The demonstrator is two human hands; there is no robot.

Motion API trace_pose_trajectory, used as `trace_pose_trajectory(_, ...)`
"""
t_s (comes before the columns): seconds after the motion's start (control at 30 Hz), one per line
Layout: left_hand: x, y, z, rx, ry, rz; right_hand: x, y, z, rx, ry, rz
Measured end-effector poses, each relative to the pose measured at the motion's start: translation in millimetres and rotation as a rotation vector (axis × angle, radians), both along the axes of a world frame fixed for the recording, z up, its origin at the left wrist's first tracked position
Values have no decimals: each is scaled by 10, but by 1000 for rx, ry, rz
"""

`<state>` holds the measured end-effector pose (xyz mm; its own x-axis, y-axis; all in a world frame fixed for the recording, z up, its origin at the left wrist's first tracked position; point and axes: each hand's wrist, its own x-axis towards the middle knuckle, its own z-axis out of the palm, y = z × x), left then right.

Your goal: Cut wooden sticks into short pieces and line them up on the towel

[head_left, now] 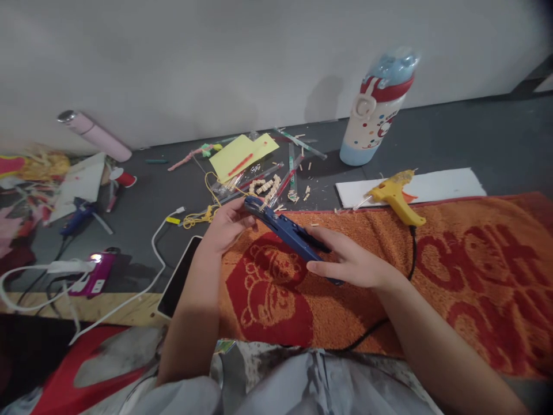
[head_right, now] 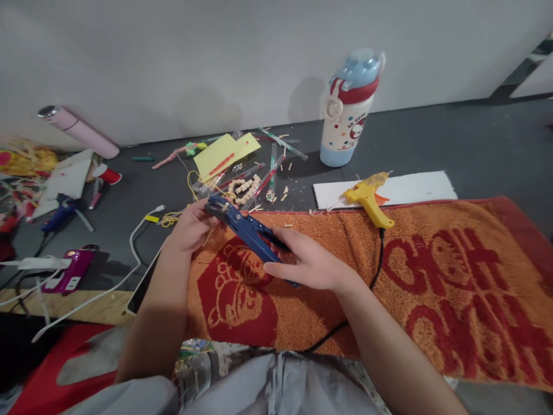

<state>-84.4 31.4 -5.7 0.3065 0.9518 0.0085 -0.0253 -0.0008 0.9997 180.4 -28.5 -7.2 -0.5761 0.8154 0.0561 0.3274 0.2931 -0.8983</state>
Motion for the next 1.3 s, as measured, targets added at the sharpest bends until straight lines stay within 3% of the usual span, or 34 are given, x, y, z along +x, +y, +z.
trace_pose_trajectory(0.3,25,-1,11,17,0,20,-2,10,30,-44,40,-1)
trace_pose_trajectory(0.73,81,5,-8,11,-12,63,-11,-3,-65,-125,121,-26)
trace_pose_trajectory(0.9,169,-3,-4,47,121,274,-48,13,-92,-92,121,-97)
trace_pose_trajectory(1.0,208,-23,-11,171,168,401,-60,15,-76,-210,225,-80)
trace_pose_trajectory(1.13,206,-29,-28,232,243,448,-55,9,-33,-367,323,-106)
trace_pose_trajectory(1.3,204,-38,-57,298,377,464,-59,12,-30,-384,371,-212)
